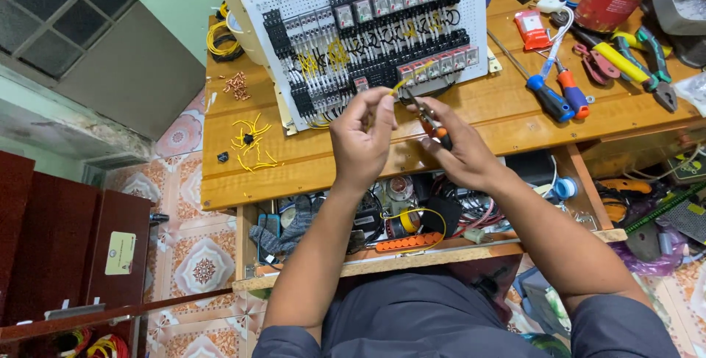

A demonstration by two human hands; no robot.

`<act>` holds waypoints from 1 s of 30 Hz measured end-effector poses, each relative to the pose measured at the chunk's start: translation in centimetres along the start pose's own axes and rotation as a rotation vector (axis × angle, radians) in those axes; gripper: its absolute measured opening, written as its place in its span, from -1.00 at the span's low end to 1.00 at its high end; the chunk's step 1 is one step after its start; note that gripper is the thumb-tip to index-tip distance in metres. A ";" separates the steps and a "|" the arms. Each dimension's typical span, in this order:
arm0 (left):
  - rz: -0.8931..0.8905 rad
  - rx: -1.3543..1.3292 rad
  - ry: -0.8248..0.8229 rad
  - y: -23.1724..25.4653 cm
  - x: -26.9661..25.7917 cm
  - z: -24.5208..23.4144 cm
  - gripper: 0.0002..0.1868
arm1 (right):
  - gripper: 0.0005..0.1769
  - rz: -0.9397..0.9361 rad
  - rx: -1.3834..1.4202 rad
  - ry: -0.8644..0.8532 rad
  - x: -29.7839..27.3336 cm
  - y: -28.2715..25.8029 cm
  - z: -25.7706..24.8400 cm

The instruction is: Wiring an electrical control panel by stripping wires and connecting them to terminals.

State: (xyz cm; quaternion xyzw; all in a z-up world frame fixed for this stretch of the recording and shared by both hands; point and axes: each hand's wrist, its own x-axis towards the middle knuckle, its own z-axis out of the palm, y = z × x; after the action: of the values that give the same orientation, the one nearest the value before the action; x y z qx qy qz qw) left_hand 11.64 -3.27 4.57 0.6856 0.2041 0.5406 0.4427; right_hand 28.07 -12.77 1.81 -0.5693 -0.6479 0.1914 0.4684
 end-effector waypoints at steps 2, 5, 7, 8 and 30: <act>0.030 0.046 -0.032 -0.4 -0.2 0.1 -0.83 | -0.26 -0.006 0.002 -0.010 0.2 -0.1 0.2; 0.159 0.220 -0.078 -1.4 -0.6 0.7 -0.84 | -0.29 0.010 0.032 -0.016 0.0 0.5 0.7; 0.264 0.349 -0.091 -1.6 -0.6 0.9 -0.84 | -0.30 0.028 0.059 -0.008 -0.2 1.0 0.9; 0.304 0.413 -0.102 -1.3 -0.6 0.9 -0.85 | -0.30 0.031 0.051 0.003 -0.2 1.2 1.0; 0.259 0.549 -0.205 -0.3 -0.7 0.2 -0.87 | -0.36 0.083 0.149 -0.055 -0.2 0.4 0.2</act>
State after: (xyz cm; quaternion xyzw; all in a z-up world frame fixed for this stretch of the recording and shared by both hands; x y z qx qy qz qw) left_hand 11.67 -3.77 3.93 0.8506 0.2080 0.4454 0.1869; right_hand 28.11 -12.81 1.36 -0.5538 -0.6204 0.2736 0.4832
